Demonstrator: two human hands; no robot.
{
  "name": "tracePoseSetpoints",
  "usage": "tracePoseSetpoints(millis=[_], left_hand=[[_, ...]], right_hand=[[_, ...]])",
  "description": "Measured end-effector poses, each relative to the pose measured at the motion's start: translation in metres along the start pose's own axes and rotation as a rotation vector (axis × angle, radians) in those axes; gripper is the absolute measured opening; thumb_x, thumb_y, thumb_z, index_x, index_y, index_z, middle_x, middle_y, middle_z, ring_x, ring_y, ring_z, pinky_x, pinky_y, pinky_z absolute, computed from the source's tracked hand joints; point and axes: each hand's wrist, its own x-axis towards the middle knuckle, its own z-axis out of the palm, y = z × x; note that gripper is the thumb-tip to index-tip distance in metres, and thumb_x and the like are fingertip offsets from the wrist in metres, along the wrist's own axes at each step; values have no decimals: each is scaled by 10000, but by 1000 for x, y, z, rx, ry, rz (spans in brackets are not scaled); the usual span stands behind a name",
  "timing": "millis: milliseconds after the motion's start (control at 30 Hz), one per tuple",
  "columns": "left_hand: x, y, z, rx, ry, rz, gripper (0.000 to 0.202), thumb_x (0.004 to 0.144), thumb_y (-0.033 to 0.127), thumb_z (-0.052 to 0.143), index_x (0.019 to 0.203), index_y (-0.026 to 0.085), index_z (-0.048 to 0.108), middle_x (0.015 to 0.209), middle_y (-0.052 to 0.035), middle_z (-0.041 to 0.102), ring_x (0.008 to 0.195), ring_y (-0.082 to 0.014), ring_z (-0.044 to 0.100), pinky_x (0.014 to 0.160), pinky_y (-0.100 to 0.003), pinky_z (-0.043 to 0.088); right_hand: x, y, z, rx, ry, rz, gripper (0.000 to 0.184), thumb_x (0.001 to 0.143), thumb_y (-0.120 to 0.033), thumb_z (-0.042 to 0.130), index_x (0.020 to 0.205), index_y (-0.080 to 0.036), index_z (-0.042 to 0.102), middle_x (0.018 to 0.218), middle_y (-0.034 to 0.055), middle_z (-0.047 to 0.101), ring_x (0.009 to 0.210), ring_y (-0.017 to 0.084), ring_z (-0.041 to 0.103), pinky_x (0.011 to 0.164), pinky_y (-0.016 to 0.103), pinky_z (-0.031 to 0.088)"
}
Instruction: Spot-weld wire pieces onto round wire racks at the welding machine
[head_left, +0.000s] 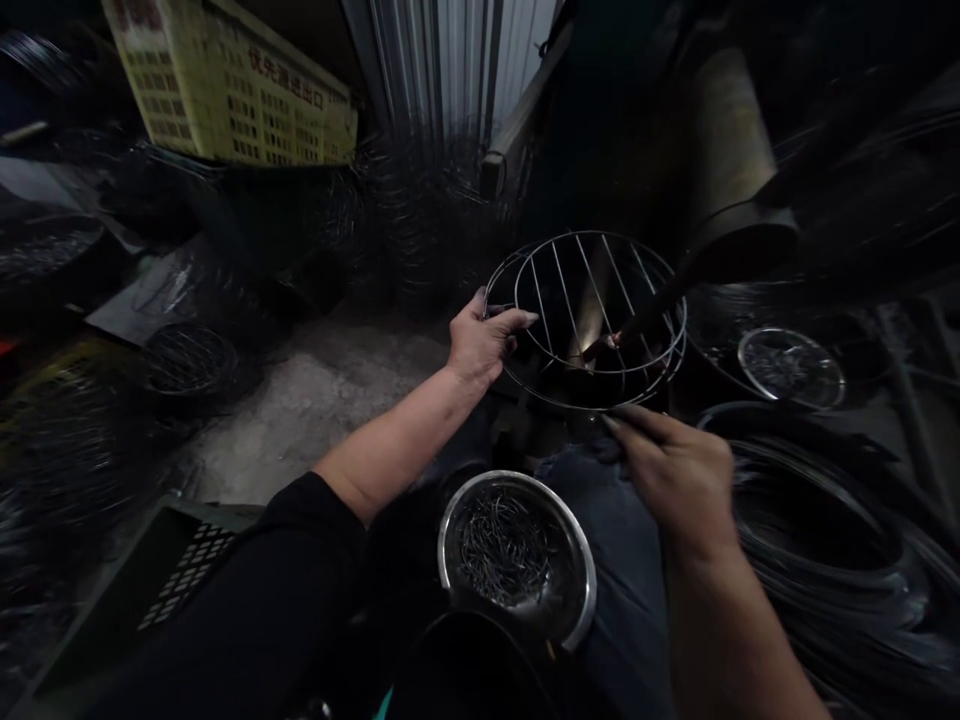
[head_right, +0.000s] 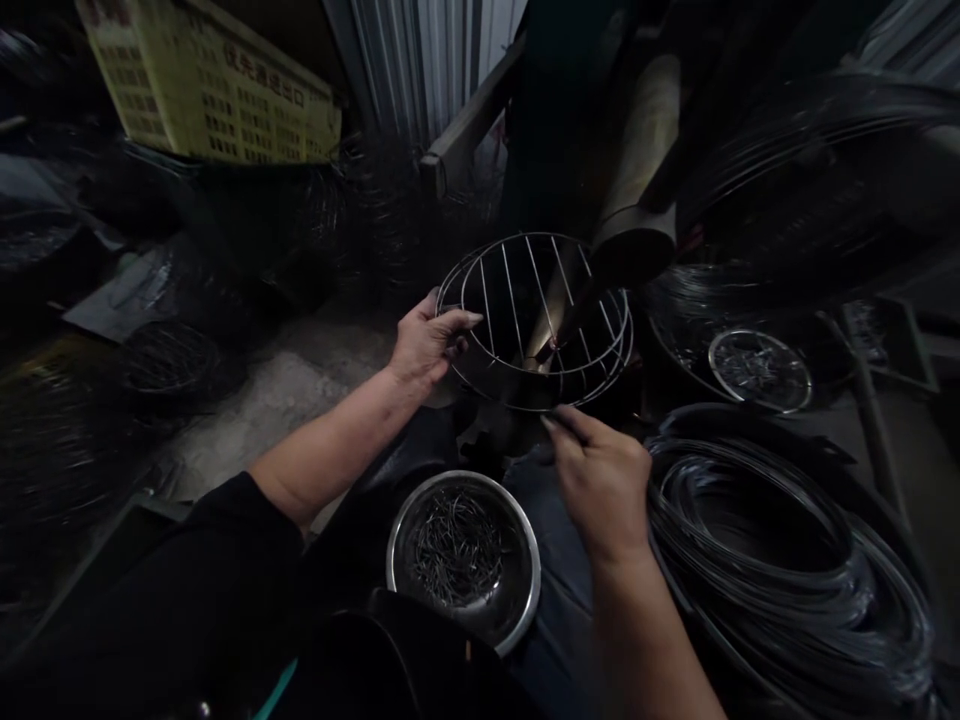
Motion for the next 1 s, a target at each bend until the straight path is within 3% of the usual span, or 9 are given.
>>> tracePoseSetpoints(millis=[100, 167, 367, 533, 733, 1000], left_hand=[[-3, -1, 1, 7, 11, 17, 442, 538, 93, 799, 897, 192, 563, 696, 82, 518, 539, -44, 488, 481, -202, 333], [-3, -2, 1, 7, 4, 37, 421, 548, 113, 797, 890, 191, 565, 702, 80, 512, 537, -45, 487, 476, -205, 329], [4, -4, 1, -23, 18, 49, 440, 535, 106, 816, 903, 194, 592, 756, 71, 541, 560, -45, 508, 483, -205, 323], [9, 1, 5, -43, 3, 14, 518, 533, 100, 820, 996, 193, 607, 742, 77, 532, 572, -47, 517, 500, -203, 349], [14, 5, 8, -26, 9, 17, 628, 508, 82, 824, 1092, 197, 625, 756, 74, 528, 553, -43, 511, 485, -209, 342], [17, 2, 11, 7, -24, 19, 516, 549, 74, 795, 1025, 183, 629, 750, 64, 538, 544, -37, 506, 460, -193, 335]], right_hand=[[20, -23, 21, -173, 86, -147, 345, 775, -423, 572, 846, -183, 809, 779, 105, 759, 730, 270, 709, 712, 379, 541], [24, -29, 33, -180, 142, -167, 341, 783, -384, 549, 858, -173, 806, 768, 114, 753, 755, 281, 715, 718, 392, 545], [17, -27, 55, 489, 249, 171, 251, 712, -348, 733, 855, -144, 764, 645, 24, 701, 525, 200, 671, 483, 292, 545], [22, -40, 63, 719, 355, 211, 213, 646, -290, 809, 779, -142, 734, 626, 2, 678, 505, 178, 672, 431, 247, 541], [19, -34, 73, 714, 399, 221, 262, 663, -341, 813, 825, -152, 732, 706, 10, 700, 553, 167, 685, 460, 244, 561], [18, -19, 82, 699, 476, 147, 215, 687, -311, 802, 819, -159, 727, 734, -4, 704, 541, 153, 681, 519, 264, 585]])
